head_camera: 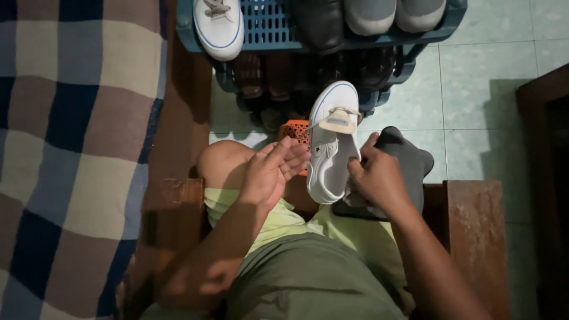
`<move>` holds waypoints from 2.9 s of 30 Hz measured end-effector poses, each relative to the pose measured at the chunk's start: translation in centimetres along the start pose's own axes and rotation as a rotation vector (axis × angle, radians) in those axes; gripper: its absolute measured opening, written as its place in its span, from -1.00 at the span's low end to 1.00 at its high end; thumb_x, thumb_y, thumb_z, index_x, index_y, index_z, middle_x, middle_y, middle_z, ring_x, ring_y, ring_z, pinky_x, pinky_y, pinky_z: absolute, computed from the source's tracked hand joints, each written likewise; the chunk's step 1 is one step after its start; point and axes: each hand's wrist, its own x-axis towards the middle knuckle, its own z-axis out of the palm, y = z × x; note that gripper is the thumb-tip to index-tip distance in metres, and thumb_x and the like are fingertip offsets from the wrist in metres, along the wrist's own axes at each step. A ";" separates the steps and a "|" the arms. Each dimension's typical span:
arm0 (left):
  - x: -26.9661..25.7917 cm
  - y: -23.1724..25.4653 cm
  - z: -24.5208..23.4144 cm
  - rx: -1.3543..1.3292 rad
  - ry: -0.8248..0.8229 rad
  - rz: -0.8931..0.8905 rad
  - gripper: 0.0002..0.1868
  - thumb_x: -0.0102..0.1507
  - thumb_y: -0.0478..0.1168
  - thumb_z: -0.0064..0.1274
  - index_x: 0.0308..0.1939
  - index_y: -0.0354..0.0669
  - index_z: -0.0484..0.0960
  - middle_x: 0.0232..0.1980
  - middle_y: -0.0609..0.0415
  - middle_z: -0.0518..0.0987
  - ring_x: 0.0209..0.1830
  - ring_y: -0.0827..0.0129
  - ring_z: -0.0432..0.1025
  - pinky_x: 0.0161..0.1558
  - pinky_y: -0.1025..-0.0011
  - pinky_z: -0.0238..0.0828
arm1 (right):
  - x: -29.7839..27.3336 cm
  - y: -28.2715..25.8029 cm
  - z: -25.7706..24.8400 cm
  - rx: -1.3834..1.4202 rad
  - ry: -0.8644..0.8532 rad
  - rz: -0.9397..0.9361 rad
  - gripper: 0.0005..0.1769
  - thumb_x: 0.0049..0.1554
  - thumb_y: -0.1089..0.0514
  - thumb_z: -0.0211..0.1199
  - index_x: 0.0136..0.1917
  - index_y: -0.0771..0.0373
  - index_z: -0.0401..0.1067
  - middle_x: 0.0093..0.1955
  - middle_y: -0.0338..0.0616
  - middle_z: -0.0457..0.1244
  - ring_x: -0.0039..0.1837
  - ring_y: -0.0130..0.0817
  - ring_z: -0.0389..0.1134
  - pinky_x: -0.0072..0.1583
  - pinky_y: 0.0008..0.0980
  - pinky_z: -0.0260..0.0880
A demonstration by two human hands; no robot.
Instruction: The person wipes a white sneaker with a cloth, then removes the laces, wipes the shoe again, and re-laces it. The shoe is handled one at a time and rotated to clean different sides.
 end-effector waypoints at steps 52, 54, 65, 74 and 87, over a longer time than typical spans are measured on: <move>-3.1 -1.6 1.3 1.268 -0.440 0.467 -0.60 0.46 -0.12 -0.18 0.21 -0.41 0.39 -0.14 -0.34 0.66 -0.01 -0.09 0.58 0.30 0.06 0.21 | -8.9 4.2 5.9 0.250 0.418 -0.823 -0.82 0.01 0.30 0.20 -0.08 0.15 0.42 -0.06 -0.16 0.30 -0.04 -0.11 0.39 -0.04 -0.21 0.39; -3.6 -1.4 1.8 1.219 -0.425 0.420 -0.59 0.47 -0.10 -0.19 0.25 -0.36 0.40 -0.15 -0.29 0.66 -0.03 -0.08 0.59 0.21 0.06 0.33 | -8.2 3.9 3.6 0.333 0.550 -0.821 -0.88 0.03 0.25 0.19 -0.11 0.14 0.42 -0.08 -0.22 0.30 -0.03 -0.16 0.35 0.00 -0.22 0.37; -6.0 2.3 6.9 1.072 -0.175 0.569 -0.66 0.45 -0.08 -0.18 0.12 -0.26 0.49 -0.25 -0.23 0.70 -0.23 0.01 0.62 -0.09 0.03 0.53 | -6.4 6.7 10.1 0.271 0.408 -0.866 -0.55 -0.20 0.27 0.16 0.02 0.17 0.48 0.05 -0.01 0.28 0.05 0.02 0.35 0.11 -0.06 0.38; -4.4 -0.8 6.3 1.174 -0.149 0.588 -0.72 0.44 -0.06 -0.16 0.04 -0.16 0.50 -0.29 -0.21 0.68 -0.21 -0.08 0.61 -0.20 0.00 0.50 | -5.0 -4.9 3.9 1.210 0.393 -0.529 -0.87 -0.05 0.38 0.14 -0.43 0.38 0.37 -0.46 -0.12 0.17 -0.36 -0.41 0.04 -0.28 -0.34 0.10; -1.2 -1.1 3.2 1.143 -0.185 0.616 -0.65 0.44 -0.08 -0.15 0.13 -0.28 0.51 -0.23 -0.21 0.69 -0.15 -0.16 0.59 -0.09 -0.02 0.49 | -4.8 1.7 -0.4 0.735 0.654 -0.271 -0.51 0.06 0.50 -0.08 0.26 0.33 0.27 0.10 -0.04 0.19 0.13 -0.35 0.20 0.20 -0.31 0.26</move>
